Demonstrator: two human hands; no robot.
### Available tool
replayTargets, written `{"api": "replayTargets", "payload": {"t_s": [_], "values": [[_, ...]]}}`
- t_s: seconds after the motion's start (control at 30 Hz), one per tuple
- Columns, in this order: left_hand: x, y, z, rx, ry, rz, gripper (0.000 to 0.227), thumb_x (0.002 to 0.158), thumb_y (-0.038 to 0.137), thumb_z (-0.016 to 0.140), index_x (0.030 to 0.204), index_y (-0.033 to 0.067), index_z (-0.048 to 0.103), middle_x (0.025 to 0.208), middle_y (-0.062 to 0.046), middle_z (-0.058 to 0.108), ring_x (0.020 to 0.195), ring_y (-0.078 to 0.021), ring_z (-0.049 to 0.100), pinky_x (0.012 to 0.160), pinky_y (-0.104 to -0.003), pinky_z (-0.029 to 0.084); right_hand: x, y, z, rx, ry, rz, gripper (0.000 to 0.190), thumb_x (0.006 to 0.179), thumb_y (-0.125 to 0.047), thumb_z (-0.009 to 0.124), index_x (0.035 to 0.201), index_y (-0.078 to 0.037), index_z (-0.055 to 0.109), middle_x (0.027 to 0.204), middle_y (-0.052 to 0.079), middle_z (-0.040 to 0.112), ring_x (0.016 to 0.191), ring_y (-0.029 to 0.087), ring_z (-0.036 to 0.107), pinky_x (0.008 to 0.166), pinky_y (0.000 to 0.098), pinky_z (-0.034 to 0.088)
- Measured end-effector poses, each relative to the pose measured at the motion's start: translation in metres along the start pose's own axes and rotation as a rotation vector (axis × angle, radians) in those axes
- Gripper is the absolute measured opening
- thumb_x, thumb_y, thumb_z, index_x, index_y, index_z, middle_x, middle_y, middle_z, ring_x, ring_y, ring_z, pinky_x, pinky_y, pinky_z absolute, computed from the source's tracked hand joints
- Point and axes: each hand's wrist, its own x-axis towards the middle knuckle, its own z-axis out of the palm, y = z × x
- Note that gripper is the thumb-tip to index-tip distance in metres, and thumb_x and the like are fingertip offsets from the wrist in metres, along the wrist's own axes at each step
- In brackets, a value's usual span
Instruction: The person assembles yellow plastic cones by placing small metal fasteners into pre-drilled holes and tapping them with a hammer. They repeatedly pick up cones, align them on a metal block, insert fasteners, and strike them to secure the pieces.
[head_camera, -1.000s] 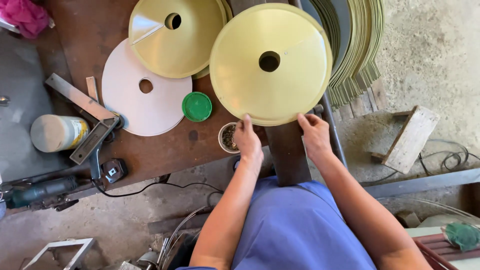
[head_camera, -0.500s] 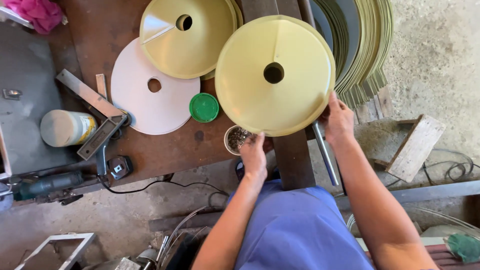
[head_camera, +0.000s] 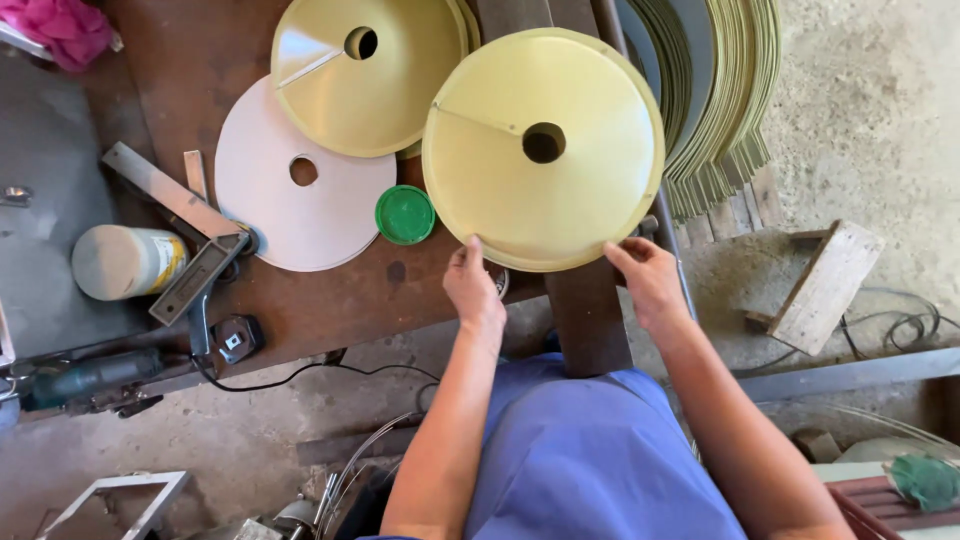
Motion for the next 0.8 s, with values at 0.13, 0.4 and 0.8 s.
{"api": "replayTargets", "payload": {"t_s": [0.13,0.4,0.8], "values": [[-0.055,0.027,0.017,0.426,-0.148,-0.054,0.032,0.094,0.029,0.074,0.100,-0.0021,0.076,0.097,-0.008,0.074,0.088,-0.0141,0.062,0.083,-0.031,0.050,0.013,-0.019,0.005,0.110,0.032,-0.009,0.026,0.095,-0.019,0.074,0.111,0.001,0.070,0.094,0.003,0.071,0.079,0.011,0.065,0.069,0.0268,0.053],[-0.015,0.034,0.007,0.142,-0.137,-0.094,0.027,0.095,0.028,0.074,0.089,0.0019,0.070,0.074,-0.005,0.069,0.059,-0.0122,0.063,0.056,-0.028,0.053,-0.004,-0.018,-0.005,0.137,-0.032,0.045,0.029,0.098,-0.018,0.071,0.117,0.004,0.066,0.100,0.008,0.071,0.081,0.018,0.069,0.071,0.0371,0.059],[-0.023,0.021,-0.007,0.216,-0.275,-0.169,0.024,0.095,0.023,0.073,0.098,-0.0008,0.071,0.080,-0.005,0.072,0.063,-0.0136,0.066,0.061,-0.029,0.057,0.002,-0.022,-0.010,0.209,-0.006,0.076,0.029,0.097,-0.018,0.073,0.119,-0.001,0.067,0.104,0.006,0.072,0.086,0.017,0.067,0.074,0.0358,0.056]]}}
